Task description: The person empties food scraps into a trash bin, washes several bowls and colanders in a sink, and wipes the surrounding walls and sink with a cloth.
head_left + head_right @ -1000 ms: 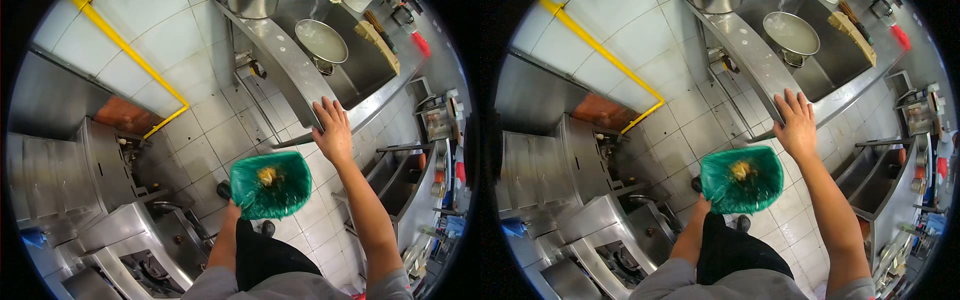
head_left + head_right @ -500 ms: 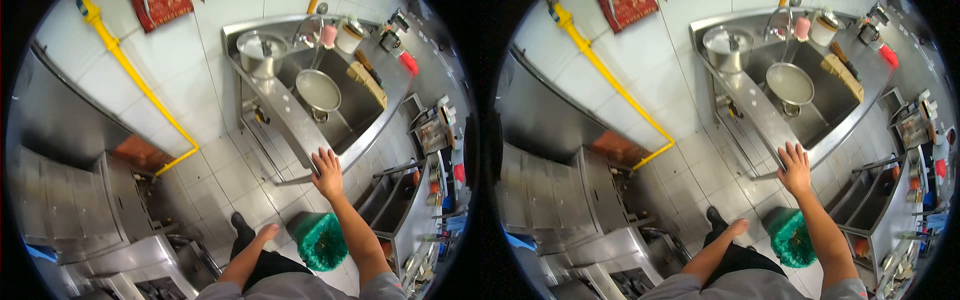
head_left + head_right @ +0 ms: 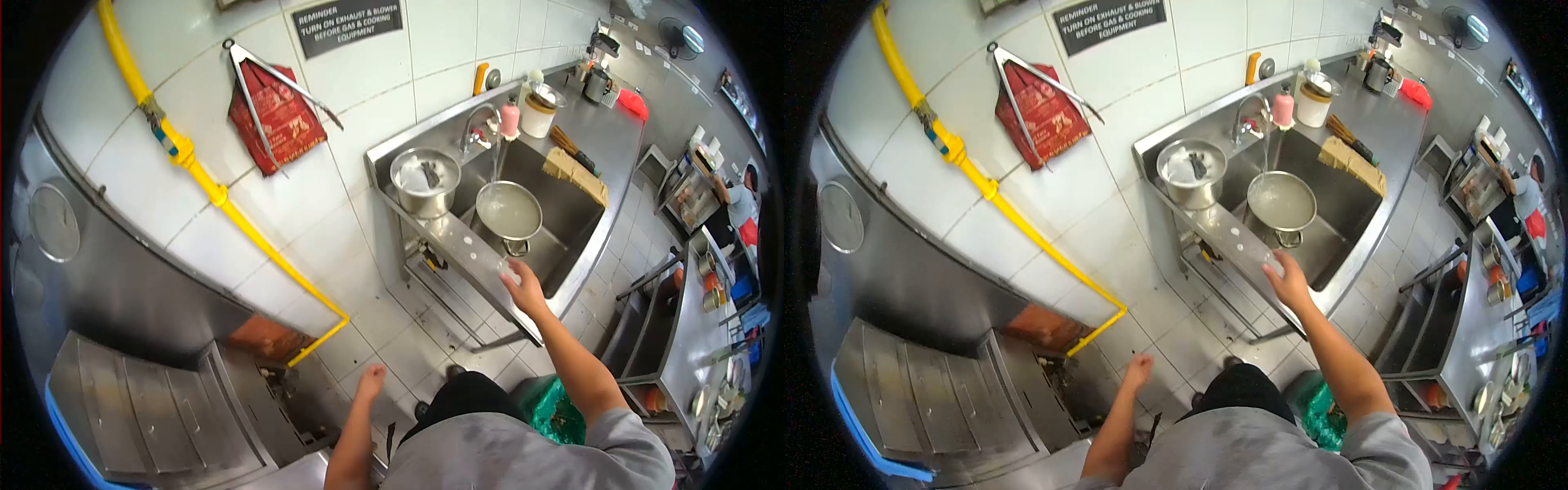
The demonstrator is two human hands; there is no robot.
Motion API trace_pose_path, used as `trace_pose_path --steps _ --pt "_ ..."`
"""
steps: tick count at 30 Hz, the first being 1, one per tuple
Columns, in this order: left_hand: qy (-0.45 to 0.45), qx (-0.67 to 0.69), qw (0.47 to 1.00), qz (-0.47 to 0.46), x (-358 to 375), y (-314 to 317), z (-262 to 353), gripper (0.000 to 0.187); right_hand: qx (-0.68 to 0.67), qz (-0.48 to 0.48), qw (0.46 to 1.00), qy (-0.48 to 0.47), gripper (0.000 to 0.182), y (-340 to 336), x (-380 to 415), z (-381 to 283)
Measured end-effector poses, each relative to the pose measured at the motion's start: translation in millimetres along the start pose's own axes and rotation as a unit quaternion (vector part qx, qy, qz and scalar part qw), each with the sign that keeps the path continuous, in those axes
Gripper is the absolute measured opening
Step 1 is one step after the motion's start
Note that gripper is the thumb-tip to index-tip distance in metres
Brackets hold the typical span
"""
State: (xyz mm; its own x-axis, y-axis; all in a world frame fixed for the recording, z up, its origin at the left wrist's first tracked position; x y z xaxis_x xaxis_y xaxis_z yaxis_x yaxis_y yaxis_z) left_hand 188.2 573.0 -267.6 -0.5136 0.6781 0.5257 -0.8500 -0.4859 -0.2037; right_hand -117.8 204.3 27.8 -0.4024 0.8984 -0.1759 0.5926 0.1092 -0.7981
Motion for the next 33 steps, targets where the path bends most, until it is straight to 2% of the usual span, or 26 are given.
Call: trace_pose_path --steps 1,3,4,6,7,8,9,11,12,13,15,16,17,18,19,20,21,23,24,25,26,27,29,31,33 --pt "-0.029 0.025 0.998 -0.044 6 3 -1 0.028 -0.071 0.014 0.996 -0.047 0.055 -4 -26 -37" --pt "-0.088 -0.002 0.990 -0.115 11 9 11 0.032 -0.167 -0.001 0.983 -0.076 0.060 14 -86 -86" --pt "-0.088 -0.006 0.990 -0.113 3 5 11 0.032 -0.198 -0.008 0.976 -0.094 0.062 12 -111 -123" --pt "-0.078 -0.004 0.988 -0.134 -13 1 12 0.039 -0.159 -0.055 0.983 -0.072 0.066 29 -168 -158" --pt "-0.079 -0.006 0.989 -0.128 -19 -6 18 0.039 -0.092 -0.052 0.990 -0.088 0.074 52 -209 -161" --pt "-0.097 0.045 0.988 -0.116 -19 -15 27 0.042 -0.026 -0.049 0.993 -0.104 0.082 80 -245 -161" --pt "-0.112 0.098 0.983 -0.103 -21 -24 40 0.045 -0.031 -0.049 0.992 -0.108 0.082 92 -264 -168" --pt "-0.126 0.135 0.980 -0.070 -18 -46 63 0.046 0.077 -0.189 0.977 0.066 0.097 127 -290 -158" --pt "-0.144 0.173 0.973 -0.043 -13 -59 68 0.046 0.147 -0.174 0.968 0.107 0.109 131 -294 -160" --pt "-0.146 0.171 0.974 -0.041 -10 -68 73 0.046 0.145 -0.176 0.968 0.107 0.109 138 -296 -165" --pt "-0.159 0.179 0.971 0.026 -5 -92 75 0.048 0.195 -0.192 0.959 0.073 0.109 154 -303 -169" --pt "-0.168 0.177 0.969 0.025 3 -94 86 0.048 0.187 -0.213 0.958 0.048 0.104 163 -309 -166" --pt "-0.156 0.258 0.952 0.054 14 -96 109 0.046 0.190 -0.222 0.955 0.053 0.104 177 -315 -149" --pt "-0.140 0.339 0.927 0.083 20 -96 124 0.045 0.158 -0.228 0.961 -0.005 0.098 199 -327 -134" --pt "-0.145 0.343 0.924 0.082 21 -95 128 0.045 0.126 -0.232 0.962 -0.066 0.091 210 -337 -127" --pt "-0.132 0.388 0.908 0.092 20 -96 132 0.045 0.094 -0.222 0.968 -0.070 0.079 196 -342 -127" --pt "-0.116 0.431 0.889 0.103 17 -99 135 0.045 0.096 -0.224 0.967 -0.074 0.079 183 -347 -124" --pt "-0.102 0.445 0.886 0.084 0 -100 152 0.045 -0.126 -0.169 0.976 -0.061 0.069 137 -347 -128" --pt "-0.087 0.462 0.881 0.062 -7 -96 165 0.045 -0.124 -0.176 0.975 -0.056 0.069 127 -344 -122" --pt "-0.089 0.465 0.879 0.062 -17 -95 183 0.045 -0.225 -0.184 0.957 0.010 0.064 119 -349 -111" --pt "-0.086 0.444 0.891 0.038 -28 -90 207 0.044 -0.323 -0.189 0.924 0.076 0.060 116 -353 -103" --pt "-0.085 0.422 0.903 0.015 -39 -86 230 0.042 -0.319 -0.191 0.925 0.076 0.060 115 -355 -102" --pt "-0.025 0.338 0.941 -0.001 -68 -73 279 0.040 -0.505 -0.181 0.835 0.124 0.051 114 -354 -99" --pt "0.065 0.261 0.961 -0.059 -90 -51 353 0.040 -0.527 -0.191 0.821 0.110 0.044 120 -354 -95" --pt "0.177 0.173 0.963 -0.102 -111 -19 435 0.042 -0.565 -0.184 0.793 0.137 0.039 115 -342 -103"
Point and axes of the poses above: each hand's wrist, its own x-axis away from the middle knuckle, its own y-axis out of the palm, z = x × y, the point moved 8 cm from there along -x, towards the middle knuckle, and after that the axes turned 14 degrees about x, right-handed, at the moved point
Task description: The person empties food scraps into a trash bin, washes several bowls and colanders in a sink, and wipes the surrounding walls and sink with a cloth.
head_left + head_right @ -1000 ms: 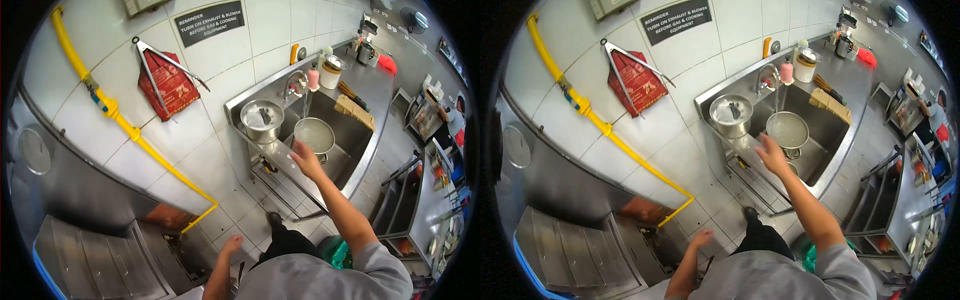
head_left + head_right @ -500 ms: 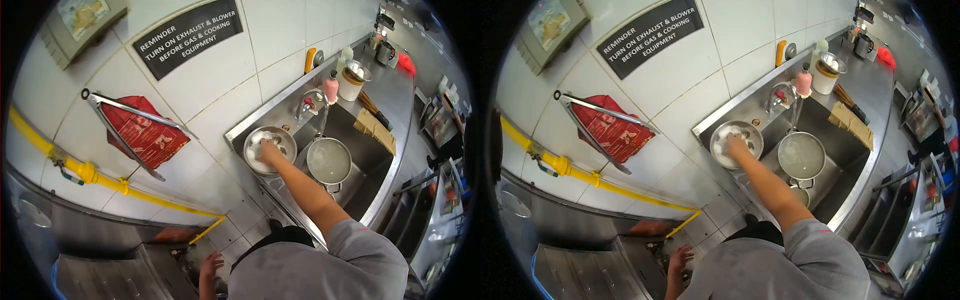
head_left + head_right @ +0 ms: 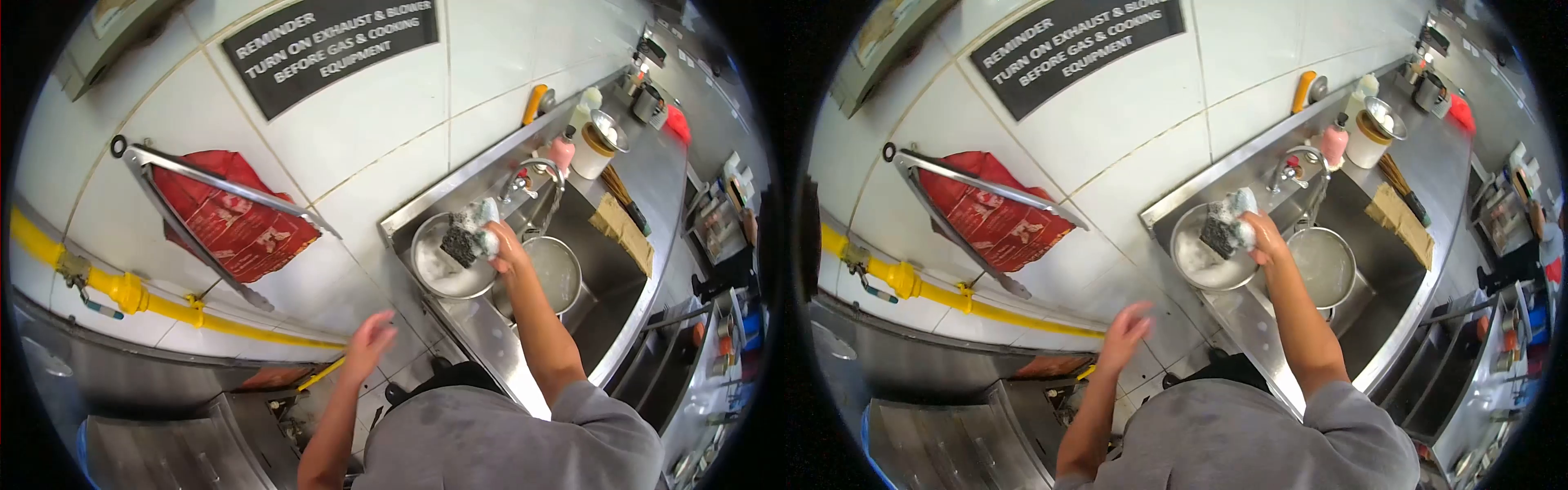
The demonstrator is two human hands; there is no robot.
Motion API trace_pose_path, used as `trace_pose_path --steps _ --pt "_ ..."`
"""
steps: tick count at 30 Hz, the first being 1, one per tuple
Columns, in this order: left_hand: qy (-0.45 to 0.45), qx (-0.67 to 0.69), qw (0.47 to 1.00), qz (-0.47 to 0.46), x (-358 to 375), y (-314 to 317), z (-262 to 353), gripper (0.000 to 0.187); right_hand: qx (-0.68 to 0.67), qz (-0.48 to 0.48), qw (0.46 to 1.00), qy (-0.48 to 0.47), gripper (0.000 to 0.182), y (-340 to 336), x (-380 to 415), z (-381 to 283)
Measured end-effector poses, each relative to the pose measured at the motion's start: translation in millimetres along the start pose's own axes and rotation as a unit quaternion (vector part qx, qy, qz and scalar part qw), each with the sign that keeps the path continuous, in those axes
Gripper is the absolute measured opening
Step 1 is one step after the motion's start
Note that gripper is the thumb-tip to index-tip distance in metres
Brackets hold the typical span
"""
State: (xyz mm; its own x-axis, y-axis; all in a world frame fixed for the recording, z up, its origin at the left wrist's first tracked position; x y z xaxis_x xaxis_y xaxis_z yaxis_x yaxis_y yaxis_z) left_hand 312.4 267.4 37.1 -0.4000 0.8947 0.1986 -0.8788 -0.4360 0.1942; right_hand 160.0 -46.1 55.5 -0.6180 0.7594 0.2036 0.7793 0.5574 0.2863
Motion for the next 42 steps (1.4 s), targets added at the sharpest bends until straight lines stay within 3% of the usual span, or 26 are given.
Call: trace_pose_path --steps 1,3,5,7,8,9,11,13,14,17,20,22,26,31,33,37,39,40,42 --pt "0.085 -0.056 0.995 -0.025 -24 27 29 0.048 0.024 0.026 0.999 0.036 0.035 4 13 -5" --pt "0.204 -0.019 0.976 -0.073 -65 76 68 0.073 -0.003 0.038 0.999 0.007 0.022 5 7 5" --pt "0.296 -0.147 0.940 -0.082 -103 106 88 0.092 -0.111 0.008 0.993 0.044 0.021 18 5 20" --pt "0.242 -0.121 0.958 -0.093 -132 121 88 0.095 -0.086 -0.013 0.996 0.035 0.029 20 11 18" --pt "0.156 0.008 0.978 -0.141 -146 126 74 0.090 -0.089 -0.002 0.996 0.032 0.029 15 11 21" --pt "0.124 0.018 0.983 -0.133 -154 125 63 0.082 -0.094 0.011 0.995 0.030 0.030 11 9 25" --pt "0.099 0.018 0.990 -0.095 -154 121 66 0.062 -0.002 0.019 0.999 -0.027 0.030 10 15 3" --pt "0.071 0.128 0.985 -0.086 -159 117 56 0.046 -0.046 0.034 0.997 -0.060 0.037 -3 9 4" --pt "0.035 0.149 0.987 -0.041 -165 110 44 0.038 -0.062 0.068 0.993 -0.079 0.030 4 20 -10" --pt "0.012 0.232 0.970 -0.066 -172 117 33 0.027 -0.068 0.045 0.991 -0.106 0.031 3 25 -16" --pt "-0.028 0.373 0.922 -0.100 -163 130 39 0.024 -0.091 0.051 0.990 -0.099 0.030 -3 18 -9" --pt "-0.042 0.394 0.913 -0.098 -158 128 45 0.024 -0.144 0.025 0.987 -0.064 0.039 0 12 -4" --pt "-0.077 0.461 0.878 -0.104 -161 123 42 0.025 -0.131 0.053 0.988 -0.065 0.039 3 13 -7" --pt "-0.062 0.456 0.878 -0.131 -158 128 48 0.025 -0.098 0.079 0.988 -0.090 0.038 10 16 -14" --pt "-0.008 0.486 0.868 -0.103 -165 125 49 0.024 -0.113 0.085 0.984 -0.106 0.038 12 19 -16" --pt "0.014 0.472 0.878 -0.080 -179 127 41 0.025 -0.100 -0.027 0.988 -0.117 0.046 38 31 -23" --pt "0.104 0.279 0.955 0.001 -185 119 41 0.025 -0.128 -0.089 0.980 -0.120 0.055 55 44 -30" --pt "0.102 0.279 0.955 0.000 -182 121 44 0.025 -0.129 -0.087 0.981 -0.120 0.055 57 47 -30" --pt "0.174 0.080 0.974 0.122 -172 109 61 0.025 -0.182 -0.105 0.970 -0.121 0.057 61 54 -30"
Point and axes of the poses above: each hand's wrist, its own x-axis away from the middle knuckle, its own y-axis out of the palm, z = x × y, the point moved 8 cm from there along -x, towards the middle knuckle, and after that the axes turned 14 degrees about x, right-handed, at the moved point
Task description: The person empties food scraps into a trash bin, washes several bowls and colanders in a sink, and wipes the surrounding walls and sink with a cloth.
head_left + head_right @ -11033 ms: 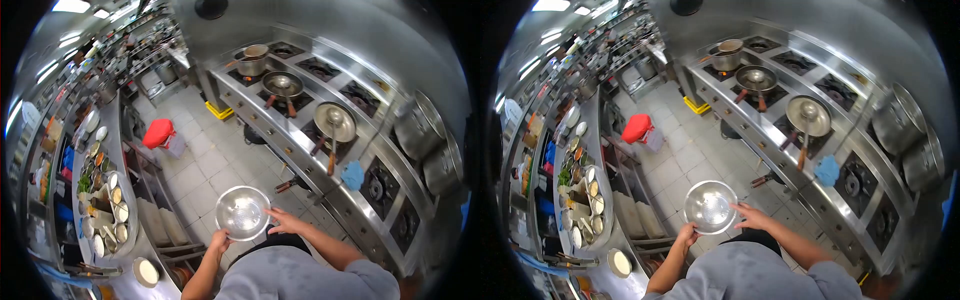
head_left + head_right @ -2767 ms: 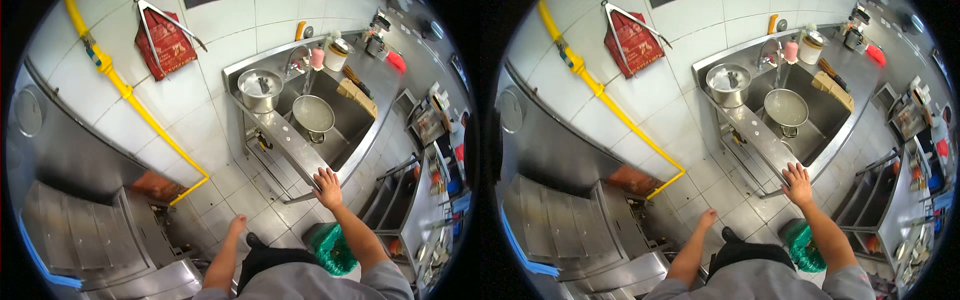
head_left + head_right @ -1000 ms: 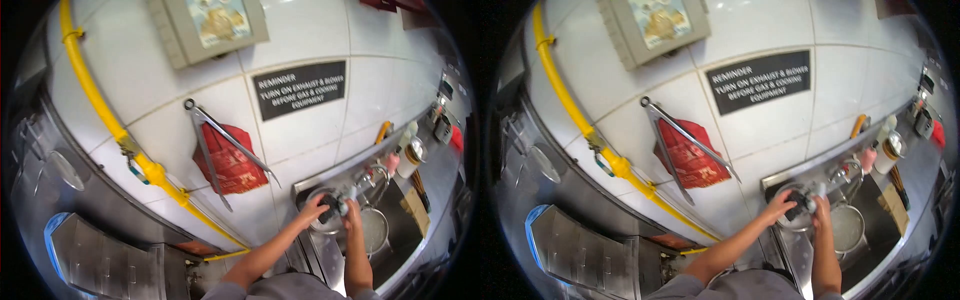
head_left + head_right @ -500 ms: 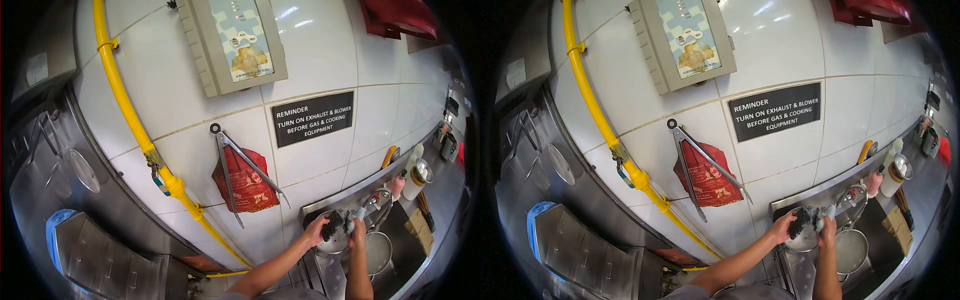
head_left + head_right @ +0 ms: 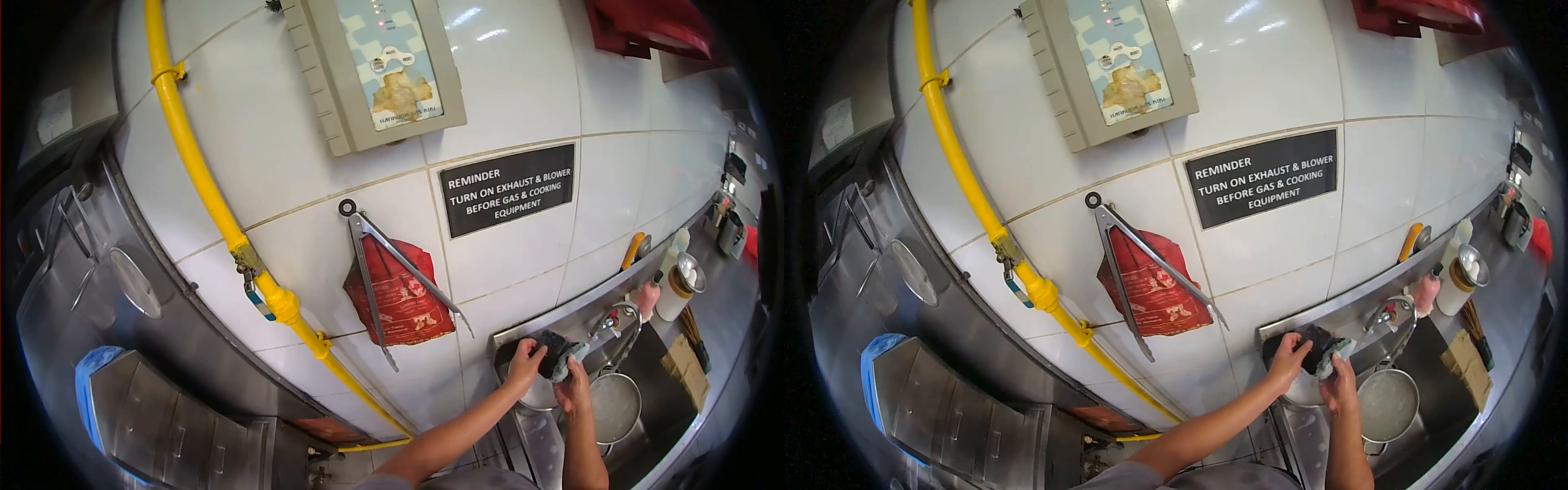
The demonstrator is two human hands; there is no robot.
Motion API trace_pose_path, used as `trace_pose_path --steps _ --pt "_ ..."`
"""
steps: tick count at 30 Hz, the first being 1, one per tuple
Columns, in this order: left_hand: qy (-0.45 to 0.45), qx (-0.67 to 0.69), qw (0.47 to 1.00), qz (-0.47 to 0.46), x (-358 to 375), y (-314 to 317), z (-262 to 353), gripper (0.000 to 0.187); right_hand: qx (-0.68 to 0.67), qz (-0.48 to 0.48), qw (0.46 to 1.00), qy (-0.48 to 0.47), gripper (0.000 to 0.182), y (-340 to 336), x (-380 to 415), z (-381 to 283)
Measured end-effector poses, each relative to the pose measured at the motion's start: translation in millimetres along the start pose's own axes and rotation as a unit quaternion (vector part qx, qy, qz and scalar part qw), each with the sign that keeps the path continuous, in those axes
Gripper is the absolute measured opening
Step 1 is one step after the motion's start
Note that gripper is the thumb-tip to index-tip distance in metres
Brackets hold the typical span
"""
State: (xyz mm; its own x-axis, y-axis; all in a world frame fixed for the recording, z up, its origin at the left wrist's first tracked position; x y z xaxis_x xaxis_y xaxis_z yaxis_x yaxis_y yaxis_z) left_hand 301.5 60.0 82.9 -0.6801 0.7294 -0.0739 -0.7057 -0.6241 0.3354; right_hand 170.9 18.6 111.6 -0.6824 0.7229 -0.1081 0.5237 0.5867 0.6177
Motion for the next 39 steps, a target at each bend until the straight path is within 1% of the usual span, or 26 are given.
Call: trace_pose_path --steps 1,5,6,7,8,10,11,13,14,16,18,20,22,24,25,26,27,28,29,32,33,34,35,37,38,39 --pt "0.003 0.058 0.998 0.022 -2 -1 -4 0.026 0.000 0.002 1.000 -0.001 0.057 1 2 0" --pt "0.043 0.059 0.996 0.059 -4 -6 -7 0.025 -0.055 -0.005 0.998 -0.006 0.046 17 7 -2" --pt "0.077 -0.050 0.995 0.024 1 -1 4 0.025 -0.057 0.003 0.998 -0.010 0.044 19 7 -3" --pt "0.110 -0.158 0.981 -0.011 9 11 19 0.026 0.023 0.033 0.999 0.000 0.042 8 3 5" --pt "0.171 -0.157 0.969 -0.081 23 25 26 0.027 0.103 0.063 0.993 0.012 0.039 -4 -4 15" --pt "0.074 -0.149 0.977 -0.132 26 35 13 0.043 0.112 0.122 0.986 0.031 0.045 -18 -11 22" --pt "0.073 -0.151 0.977 -0.132 29 36 18 0.043 0.123 0.131 0.984 0.012 0.045 -15 -14 14" --pt "0.117 0.012 0.975 -0.191 35 40 37 0.060 0.124 0.134 0.983 -0.029 0.044 -15 -23 11" --pt "0.117 0.010 0.975 -0.191 33 33 38 0.060 0.122 0.134 0.983 -0.029 0.044 -19 -26 14" --pt "0.062 -0.023 0.961 -0.270 21 28 24 0.066 0.234 0.153 0.960 -0.028 0.046 -25 -32 13" --pt "0.091 -0.029 0.954 -0.282 18 18 22 0.060 0.223 0.180 0.957 -0.045 0.050 -31 -46 11" --pt "0.020 -0.076 0.964 -0.255 20 -7 19 0.057 0.210 0.209 0.953 -0.061 0.053 -35 -60 5" --pt "0.021 -0.127 0.962 -0.243 27 -33 22 0.053 0.230 0.232 0.932 -0.155 0.060 -17 -78 -31" --pt "0.047 -0.108 0.964 -0.239 36 -53 23 0.052 0.274 0.283 0.917 -0.066 0.063 21 -89 -62" --pt "-0.002 -0.113 0.967 -0.226 38 -64 18 0.050 0.278 0.311 0.901 -0.118 0.062 41 -95 -76" --pt "-0.055 -0.119 0.967 -0.219 40 -74 14 0.049 0.521 0.216 0.816 -0.122 0.064 -2 -159 -21" --pt "-0.063 -0.135 0.968 -0.201 44 -79 20 0.047 0.507 0.295 0.715 -0.380 0.068 32 -165 -23" --pt "-0.069 -0.153 0.968 -0.184 48 -83 29 0.046 0.550 0.315 0.664 -0.397 0.070 71 -170 -21" --pt "-0.063 -0.150 0.968 -0.191 55 -90 37 0.043 0.548 0.245 0.700 -0.386 0.073 117 -153 -47" --pt "-0.067 -0.194 0.963 -0.173 77 -152 31 0.040 0.638 0.129 0.624 -0.433 0.068 133 -139 -53" --pt "-0.094 -0.207 0.962 -0.153 91 -168 35 0.039 0.626 0.147 0.571 -0.510 0.053 112 -152 -57" --pt "-0.121 -0.224 0.958 -0.132 106 -187 39 0.038 0.530 0.202 0.716 -0.407 0.041 71 -187 -63" --pt "-0.155 -0.205 0.961 -0.099 117 -215 30 0.037 0.513 0.283 0.692 -0.422 0.042 37 -195 -88" --pt "-0.196 -0.184 0.961 -0.066 135 -238 17 0.037 0.512 0.453 0.677 -0.273 0.054 -44 -230 -137" --pt "-0.231 -0.181 0.955 -0.054 142 -243 16 0.036 0.571 0.451 0.658 -0.195 0.049 -98 -268 -147" --pt "-0.262 -0.180 0.947 -0.042 144 -246 16 0.036 0.681 0.438 0.532 -0.246 0.047 -86 -255 -172"
Point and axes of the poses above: each hand's wrist, its own x-axis away from the middle knuckle, its own y-axis out of the palm, z = x × y, the point moved 8 cm from there along -x, towards the middle knuckle, and after that the axes turned 14 degrees about x, right-handed, at the moved point
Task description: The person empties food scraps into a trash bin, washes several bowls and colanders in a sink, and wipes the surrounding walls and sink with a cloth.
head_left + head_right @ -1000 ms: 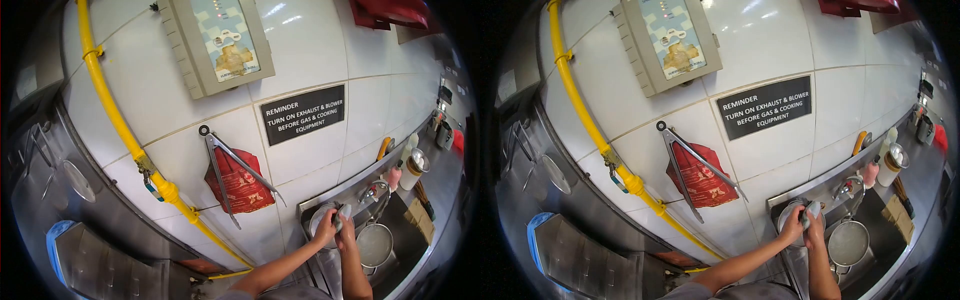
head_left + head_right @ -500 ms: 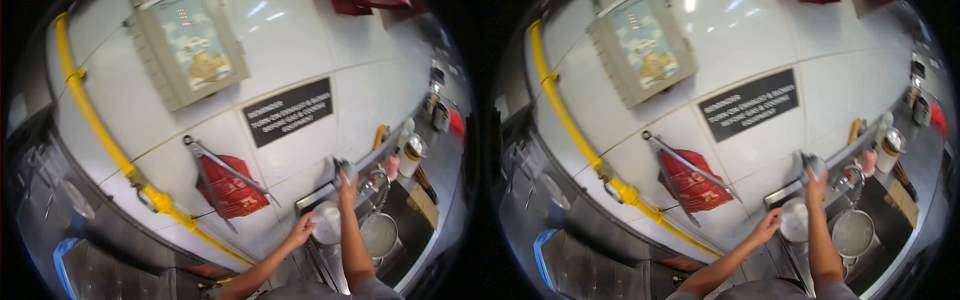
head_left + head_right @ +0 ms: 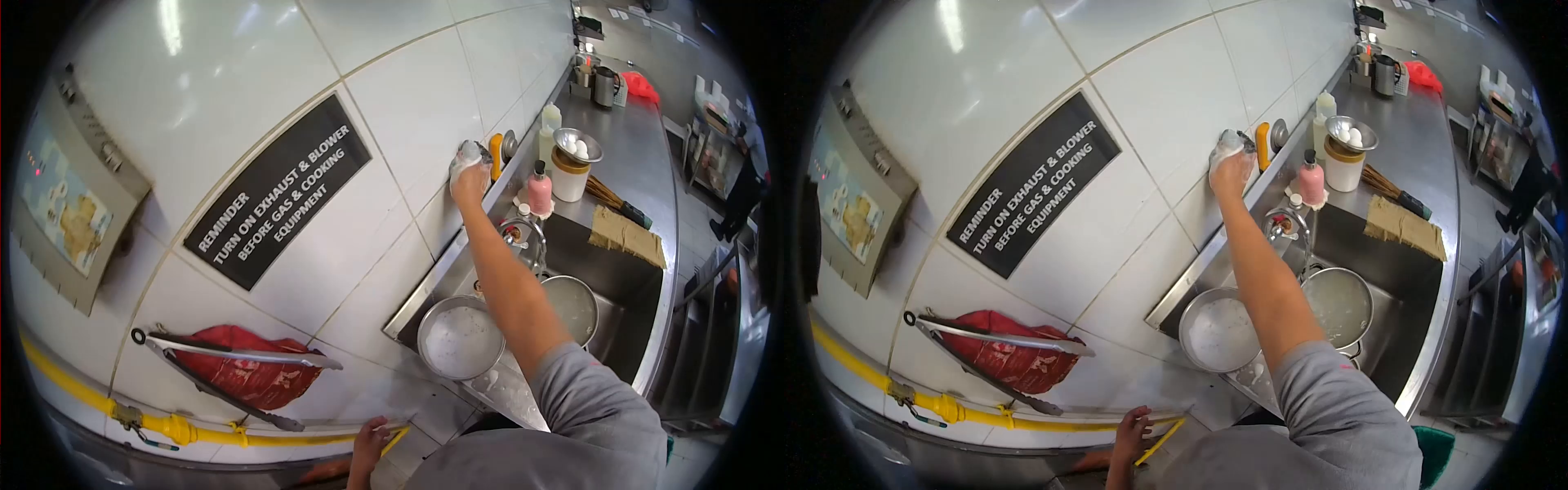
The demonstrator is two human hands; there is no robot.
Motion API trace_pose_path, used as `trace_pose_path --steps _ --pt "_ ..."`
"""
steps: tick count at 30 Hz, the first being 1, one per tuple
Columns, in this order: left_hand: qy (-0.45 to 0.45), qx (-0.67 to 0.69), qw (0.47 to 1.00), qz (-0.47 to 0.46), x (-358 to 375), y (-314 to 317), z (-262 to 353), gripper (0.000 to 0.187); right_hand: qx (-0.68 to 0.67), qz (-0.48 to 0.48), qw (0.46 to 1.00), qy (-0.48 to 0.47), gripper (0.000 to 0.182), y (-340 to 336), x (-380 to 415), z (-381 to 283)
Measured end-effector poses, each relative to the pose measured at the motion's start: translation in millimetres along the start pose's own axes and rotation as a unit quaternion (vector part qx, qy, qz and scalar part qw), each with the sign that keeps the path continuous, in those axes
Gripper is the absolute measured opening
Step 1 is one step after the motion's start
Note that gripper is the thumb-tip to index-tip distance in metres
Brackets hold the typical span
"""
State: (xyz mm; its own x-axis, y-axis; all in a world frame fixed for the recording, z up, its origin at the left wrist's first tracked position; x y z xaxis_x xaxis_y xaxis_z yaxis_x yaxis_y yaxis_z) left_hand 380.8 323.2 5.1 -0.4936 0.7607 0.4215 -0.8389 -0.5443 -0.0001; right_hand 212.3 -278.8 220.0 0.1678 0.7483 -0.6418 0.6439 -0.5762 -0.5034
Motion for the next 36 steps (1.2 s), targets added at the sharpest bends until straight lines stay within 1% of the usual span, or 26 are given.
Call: trace_pose_path --steps 1,3,4,6,7,8,10,11,12,13,14,16,18,19,20,21,23,25,27,28,30,31,32,33,34,36 --pt "0.001 -0.004 1.000 -0.004 -5 3 4 0.036 0.001 0.004 1.000 0.004 0.047 -3 1 -6" --pt "0.015 -0.001 1.000 -0.013 -14 17 6 0.036 -0.208 0.024 0.976 0.055 0.058 -6 35 -34" --pt "0.010 -0.006 1.000 -0.019 -20 21 2 0.036 -0.304 0.027 0.952 0.026 0.061 -56 72 -77" --pt "-0.012 0.019 0.999 -0.028 -35 28 -18 0.034 -0.178 -0.028 0.967 -0.181 0.066 -77 151 -126" --pt "-0.021 0.015 0.999 -0.030 -34 29 -24 0.034 -0.104 -0.069 0.947 -0.297 0.068 -72 183 -138" --pt "-0.038 -0.004 0.998 -0.044 -35 33 -30 0.034 -0.102 -0.071 0.948 -0.294 0.068 -64 181 -128" --pt "-0.048 -0.017 0.997 -0.055 -45 39 -33 0.034 -0.123 -0.021 0.979 -0.159 0.053 -52 140 -82" --pt "-0.036 -0.033 0.998 -0.041 -45 36 -33 0.035 -0.193 -0.111 0.974 0.050 0.049 -30 114 -43" --pt "-0.026 -0.049 0.998 -0.028 -43 34 -33 0.036 -0.250 -0.195 0.913 0.259 0.046 -6 96 -1" --pt "-0.032 -0.050 0.998 -0.027 -42 37 -31 0.036 -0.022 -0.161 0.987 0.012 0.047 52 66 33" --pt "0.007 -0.070 0.997 -0.023 -48 44 -14 0.036 -0.023 -0.162 0.986 0.013 0.047 49 59 34" --pt "0.056 -0.089 0.994 -0.020 -69 60 16 0.036 0.007 -0.249 0.960 0.124 0.057 47 47 43" --pt "0.271 -0.126 0.952 0.063 -77 77 64 0.034 -0.095 -0.048 0.991 0.080 0.058 14 108 -20" --pt "0.330 -0.130 0.933 0.068 -78 92 90 0.033 -0.220 -0.083 0.972 0.011 0.062 -48 125 -72" --pt "0.388 -0.136 0.909 0.073 -79 109 120 0.032 -0.192 -0.055 0.971 -0.134 0.072 -73 153 -108" --pt "0.386 -0.139 0.909 0.079 -84 118 139 0.032 -0.240 -0.057 0.934 -0.257 0.078 -75 178 -130" --pt "0.500 -0.252 0.824 0.085 -75 146 181 0.032 -0.213 -0.064 0.907 -0.358 0.073 -80 181 -146" --pt "0.490 -0.263 0.825 0.100 -82 152 203 0.031 -0.214 -0.054 0.934 -0.280 0.063 -62 130 -127" --pt "0.465 -0.272 0.834 0.120 -88 150 208 0.031 -0.191 -0.051 0.980 -0.017 0.057 -23 74 -70" --pt "0.463 -0.275 0.835 0.114 -93 149 210 0.032 -0.192 -0.059 0.979 -0.017 0.057 -19 67 -72" --pt "0.493 -0.294 0.812 0.103 -99 154 213 0.036 -0.147 0.028 0.988 0.032 0.054 -37 42 -65" --pt "0.501 -0.291 0.809 0.098 -105 158 216 0.036 -0.171 -0.028 0.985 -0.009 0.056 -49 66 -91" --pt "0.520 -0.306 0.793 0.084 -109 164 216 0.037 -0.229 0.046 0.962 -0.138 0.053 -74 96 -124" --pt "0.534 -0.324 0.777 0.071 -111 168 214 0.038 -0.251 -0.030 0.938 -0.237 0.050 -73 135 -149" --pt "0.533 -0.327 0.777 0.070 -114 170 213 0.038 -0.262 -0.065 0.874 -0.405 0.044 -97 166 -167" --pt "0.524 -0.358 0.771 0.060 -120 174 214 0.038 -0.287 -0.072 0.888 -0.352 0.041 -103 145 -154"
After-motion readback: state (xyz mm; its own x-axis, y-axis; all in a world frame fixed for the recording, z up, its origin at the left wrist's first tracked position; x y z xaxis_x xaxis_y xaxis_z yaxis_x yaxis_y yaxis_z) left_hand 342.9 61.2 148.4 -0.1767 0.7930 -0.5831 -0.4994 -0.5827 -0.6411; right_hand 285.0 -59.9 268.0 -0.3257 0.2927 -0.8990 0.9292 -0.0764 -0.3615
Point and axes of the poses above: each hand's wrist, its own x-axis away from the middle knuckle, its own y-axis out of the palm, z = x × y, the point moved 8 cm from there along -x, towards the middle knuckle, and after that the axes turned 14 degrees about x, right-handed, at the moved point
